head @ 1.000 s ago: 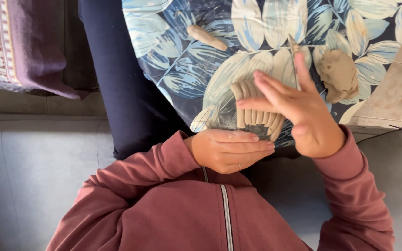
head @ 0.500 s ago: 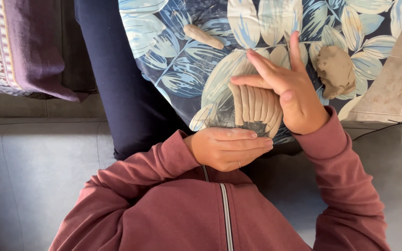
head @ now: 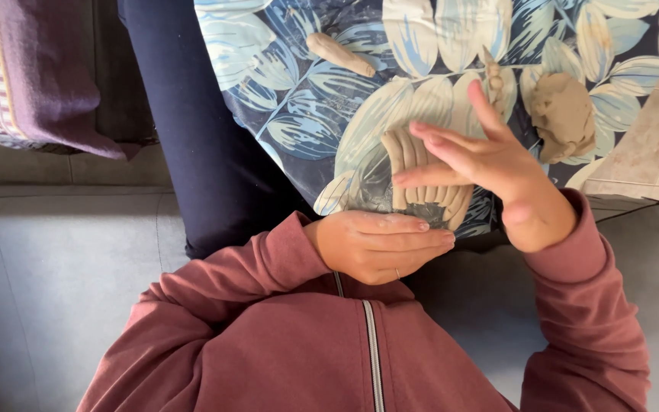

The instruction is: Applying and shaping clay strips onto the surface of a glass bowl to create a textured vessel.

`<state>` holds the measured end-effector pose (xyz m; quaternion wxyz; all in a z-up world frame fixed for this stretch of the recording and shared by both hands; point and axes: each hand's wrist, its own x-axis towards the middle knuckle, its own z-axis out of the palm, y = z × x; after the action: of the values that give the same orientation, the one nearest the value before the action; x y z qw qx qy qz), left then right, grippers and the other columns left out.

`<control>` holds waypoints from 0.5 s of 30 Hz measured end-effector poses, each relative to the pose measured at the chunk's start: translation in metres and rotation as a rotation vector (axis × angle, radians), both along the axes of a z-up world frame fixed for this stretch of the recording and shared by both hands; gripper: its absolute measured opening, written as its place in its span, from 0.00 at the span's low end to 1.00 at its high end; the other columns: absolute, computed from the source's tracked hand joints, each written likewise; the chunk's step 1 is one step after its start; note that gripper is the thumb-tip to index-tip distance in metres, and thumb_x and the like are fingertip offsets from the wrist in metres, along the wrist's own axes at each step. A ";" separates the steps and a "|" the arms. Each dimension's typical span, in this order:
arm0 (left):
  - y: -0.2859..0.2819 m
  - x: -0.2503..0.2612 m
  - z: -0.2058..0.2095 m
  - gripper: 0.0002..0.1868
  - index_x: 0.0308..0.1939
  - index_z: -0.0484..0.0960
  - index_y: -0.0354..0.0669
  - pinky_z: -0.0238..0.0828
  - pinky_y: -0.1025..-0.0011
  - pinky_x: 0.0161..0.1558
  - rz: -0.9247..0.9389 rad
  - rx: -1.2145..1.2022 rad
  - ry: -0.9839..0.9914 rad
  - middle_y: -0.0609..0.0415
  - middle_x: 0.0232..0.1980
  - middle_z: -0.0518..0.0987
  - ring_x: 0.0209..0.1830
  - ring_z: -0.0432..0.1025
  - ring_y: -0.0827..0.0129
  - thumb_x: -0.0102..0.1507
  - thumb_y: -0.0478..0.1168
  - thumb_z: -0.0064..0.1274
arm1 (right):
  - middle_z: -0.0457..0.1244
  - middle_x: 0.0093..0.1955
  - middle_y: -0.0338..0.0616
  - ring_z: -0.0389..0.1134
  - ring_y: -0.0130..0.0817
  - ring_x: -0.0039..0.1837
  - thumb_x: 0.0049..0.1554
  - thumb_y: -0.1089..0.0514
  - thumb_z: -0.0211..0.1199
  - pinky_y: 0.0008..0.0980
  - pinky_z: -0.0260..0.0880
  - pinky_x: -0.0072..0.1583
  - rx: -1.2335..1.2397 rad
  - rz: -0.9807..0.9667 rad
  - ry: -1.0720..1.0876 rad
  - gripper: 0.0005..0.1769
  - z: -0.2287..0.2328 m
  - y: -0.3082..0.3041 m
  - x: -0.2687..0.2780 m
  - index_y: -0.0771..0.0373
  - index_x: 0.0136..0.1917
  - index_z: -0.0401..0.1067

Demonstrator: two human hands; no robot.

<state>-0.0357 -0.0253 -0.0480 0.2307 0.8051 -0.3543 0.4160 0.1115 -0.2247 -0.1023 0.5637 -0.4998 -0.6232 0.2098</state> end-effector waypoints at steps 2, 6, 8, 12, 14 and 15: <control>0.000 0.000 0.001 0.14 0.56 0.88 0.40 0.60 0.73 0.73 -0.002 -0.001 0.000 0.56 0.65 0.79 0.68 0.70 0.70 0.69 0.34 0.52 | 0.70 0.64 0.42 0.46 0.26 0.84 0.69 0.27 0.11 0.34 0.27 0.84 -0.260 -0.089 -0.206 0.48 0.083 0.017 0.010 0.62 0.82 0.48; 0.000 0.000 0.000 0.14 0.56 0.88 0.39 0.60 0.73 0.73 -0.017 0.012 0.009 0.55 0.66 0.78 0.69 0.69 0.70 0.69 0.34 0.52 | 0.74 0.54 0.47 0.54 0.31 0.81 0.68 0.22 0.10 0.37 0.36 0.87 -0.481 -0.189 -0.250 0.57 0.127 0.035 0.012 0.71 0.79 0.51; 0.002 0.000 0.002 0.14 0.57 0.87 0.39 0.61 0.73 0.73 -0.008 0.014 0.010 0.55 0.66 0.78 0.68 0.69 0.70 0.69 0.34 0.52 | 0.55 0.71 0.52 0.61 0.42 0.77 0.67 0.19 0.15 0.42 0.53 0.82 -0.499 -0.188 -0.141 0.58 0.117 0.030 0.015 0.72 0.80 0.51; 0.002 0.000 0.004 0.14 0.57 0.87 0.39 0.61 0.73 0.73 -0.007 0.024 0.015 0.57 0.66 0.78 0.69 0.69 0.70 0.69 0.34 0.52 | 0.72 0.58 0.50 0.55 0.46 0.83 0.67 0.21 0.18 0.41 0.44 0.86 -0.461 -0.182 -0.215 0.55 0.102 0.036 0.025 0.70 0.82 0.44; 0.003 0.000 0.006 0.14 0.57 0.87 0.38 0.62 0.74 0.72 -0.014 0.018 0.026 0.56 0.66 0.78 0.68 0.70 0.70 0.69 0.34 0.52 | 0.73 0.59 0.49 0.50 0.38 0.85 0.65 0.22 0.14 0.33 0.29 0.88 -0.396 -0.125 -0.278 0.54 0.071 0.038 0.051 0.67 0.84 0.37; 0.003 -0.001 0.007 0.14 0.57 0.87 0.37 0.63 0.74 0.72 -0.013 0.009 0.044 0.55 0.66 0.78 0.68 0.71 0.71 0.70 0.33 0.52 | 0.75 0.60 0.48 0.46 0.29 0.87 0.64 0.22 0.10 0.26 0.13 0.89 -0.333 -0.057 -0.337 0.54 0.055 0.039 0.063 0.65 0.85 0.31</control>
<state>-0.0370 -0.0227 -0.0412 0.2375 0.8127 -0.3564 0.3950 0.1746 -0.1857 -0.0474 0.3672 -0.6312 -0.6509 0.2075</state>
